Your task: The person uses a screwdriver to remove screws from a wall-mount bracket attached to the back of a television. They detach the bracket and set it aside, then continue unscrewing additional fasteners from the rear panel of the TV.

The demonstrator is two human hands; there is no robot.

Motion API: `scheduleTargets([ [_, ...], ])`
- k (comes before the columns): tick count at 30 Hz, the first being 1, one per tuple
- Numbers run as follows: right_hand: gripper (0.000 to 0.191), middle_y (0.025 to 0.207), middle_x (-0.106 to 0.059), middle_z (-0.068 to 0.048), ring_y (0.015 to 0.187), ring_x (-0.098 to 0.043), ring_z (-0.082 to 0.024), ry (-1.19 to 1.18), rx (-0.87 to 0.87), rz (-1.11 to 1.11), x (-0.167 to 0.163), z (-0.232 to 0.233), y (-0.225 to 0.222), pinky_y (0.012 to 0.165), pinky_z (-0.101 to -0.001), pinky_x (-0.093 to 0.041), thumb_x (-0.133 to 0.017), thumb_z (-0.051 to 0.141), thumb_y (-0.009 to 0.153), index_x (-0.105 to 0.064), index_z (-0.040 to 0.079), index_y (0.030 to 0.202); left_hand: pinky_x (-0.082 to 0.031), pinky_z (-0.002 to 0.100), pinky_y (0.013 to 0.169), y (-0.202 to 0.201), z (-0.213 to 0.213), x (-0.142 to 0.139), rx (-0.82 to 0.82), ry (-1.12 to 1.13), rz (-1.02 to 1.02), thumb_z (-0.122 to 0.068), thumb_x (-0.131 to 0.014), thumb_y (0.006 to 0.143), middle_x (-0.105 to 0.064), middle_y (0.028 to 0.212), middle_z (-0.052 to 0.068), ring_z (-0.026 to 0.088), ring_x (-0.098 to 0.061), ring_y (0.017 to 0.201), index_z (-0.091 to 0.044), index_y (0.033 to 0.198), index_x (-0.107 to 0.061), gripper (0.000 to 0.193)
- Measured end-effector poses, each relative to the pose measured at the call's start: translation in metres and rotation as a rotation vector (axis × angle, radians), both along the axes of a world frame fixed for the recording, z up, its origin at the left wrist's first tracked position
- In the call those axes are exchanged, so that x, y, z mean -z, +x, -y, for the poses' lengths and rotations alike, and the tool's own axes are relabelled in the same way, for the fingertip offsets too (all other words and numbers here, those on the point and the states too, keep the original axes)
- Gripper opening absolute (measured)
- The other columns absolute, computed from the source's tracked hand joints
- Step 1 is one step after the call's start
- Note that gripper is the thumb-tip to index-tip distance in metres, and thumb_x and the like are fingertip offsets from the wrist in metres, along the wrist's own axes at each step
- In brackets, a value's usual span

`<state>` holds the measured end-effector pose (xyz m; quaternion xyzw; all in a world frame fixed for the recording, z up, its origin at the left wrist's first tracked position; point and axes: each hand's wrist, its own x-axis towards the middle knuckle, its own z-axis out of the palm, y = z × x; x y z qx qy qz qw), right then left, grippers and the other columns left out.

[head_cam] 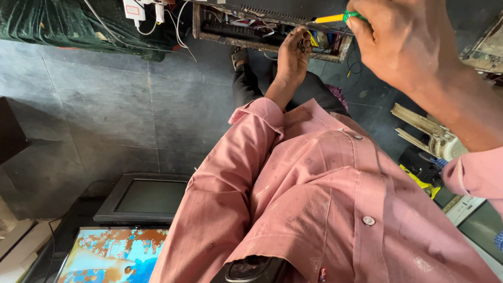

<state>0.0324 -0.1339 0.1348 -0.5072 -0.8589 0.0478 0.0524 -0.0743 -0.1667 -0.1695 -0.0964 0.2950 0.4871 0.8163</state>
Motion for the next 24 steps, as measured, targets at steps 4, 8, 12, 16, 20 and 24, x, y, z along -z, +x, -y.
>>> scheduleTargets([
  [4,0.01,0.093,-0.064,-0.009,0.085,-0.065,-0.028,-0.018,-0.006,-0.04,-0.001,0.004,0.004,0.08,-0.0382,-0.052,-0.074,0.004,0.097,-0.069,0.002,0.105,-0.051,0.031,0.076,0.003,-0.003,0.006,0.013,-0.015,-0.01,-0.025,-0.05,0.11,-0.069,0.094,0.008,0.016,-0.062,0.081,-0.002,0.104,-0.064,0.027],
  [8,0.008,0.098,-0.066,-0.009,0.087,-0.067,-0.028,-0.096,0.016,-0.116,-0.006,0.002,0.002,0.081,-0.0366,-0.053,-0.071,0.001,0.096,-0.066,-0.001,0.102,-0.054,0.033,0.078,0.004,-0.007,0.007,0.019,-0.05,0.004,-0.026,-0.047,0.111,-0.069,0.093,0.01,0.019,-0.063,0.081,-0.003,0.103,-0.062,0.029],
  [12,0.008,0.098,-0.067,-0.013,0.083,-0.067,-0.031,-0.133,0.042,-0.177,-0.012,0.006,-0.007,0.078,-0.0387,-0.055,-0.075,-0.002,0.098,-0.068,-0.003,0.101,-0.053,0.032,0.075,0.001,-0.007,0.005,0.022,-0.083,0.01,-0.027,-0.049,0.11,-0.066,0.089,0.007,0.018,-0.062,0.079,-0.004,0.102,-0.061,0.028],
  [16,0.01,0.097,-0.067,-0.014,0.085,-0.068,-0.033,-0.15,0.074,-0.207,-0.014,0.008,-0.02,0.076,-0.0405,-0.055,-0.076,-0.002,0.094,-0.068,-0.003,0.099,-0.049,0.029,0.069,-0.008,0.0,-0.001,0.104,0.005,0.048,-0.027,-0.051,0.11,-0.063,0.088,0.003,0.014,-0.058,0.075,-0.005,0.105,-0.063,0.026],
  [20,0.014,0.097,-0.068,-0.016,0.079,-0.068,-0.035,-0.17,0.109,-0.219,-0.019,0.004,-0.034,0.07,-0.0409,-0.055,-0.08,-0.003,0.09,-0.07,-0.004,0.1,-0.043,0.025,0.067,-0.018,-0.002,-0.006,0.061,0.042,-0.018,-0.021,-0.059,0.107,-0.061,0.088,-0.001,0.008,-0.052,0.073,-0.005,0.105,-0.065,0.017],
  [24,0.016,0.106,-0.071,-0.016,0.089,-0.072,-0.03,-0.262,0.159,-0.362,-0.022,-0.008,-0.05,0.077,-0.037,-0.057,-0.08,-0.004,0.093,-0.071,-0.004,0.106,-0.039,0.025,0.06,-0.042,-0.014,-0.006,0.004,-0.006,-0.206,-0.023,-0.064,0.102,-0.061,0.086,-0.003,0.007,-0.049,0.067,-0.005,0.102,-0.067,0.019],
])
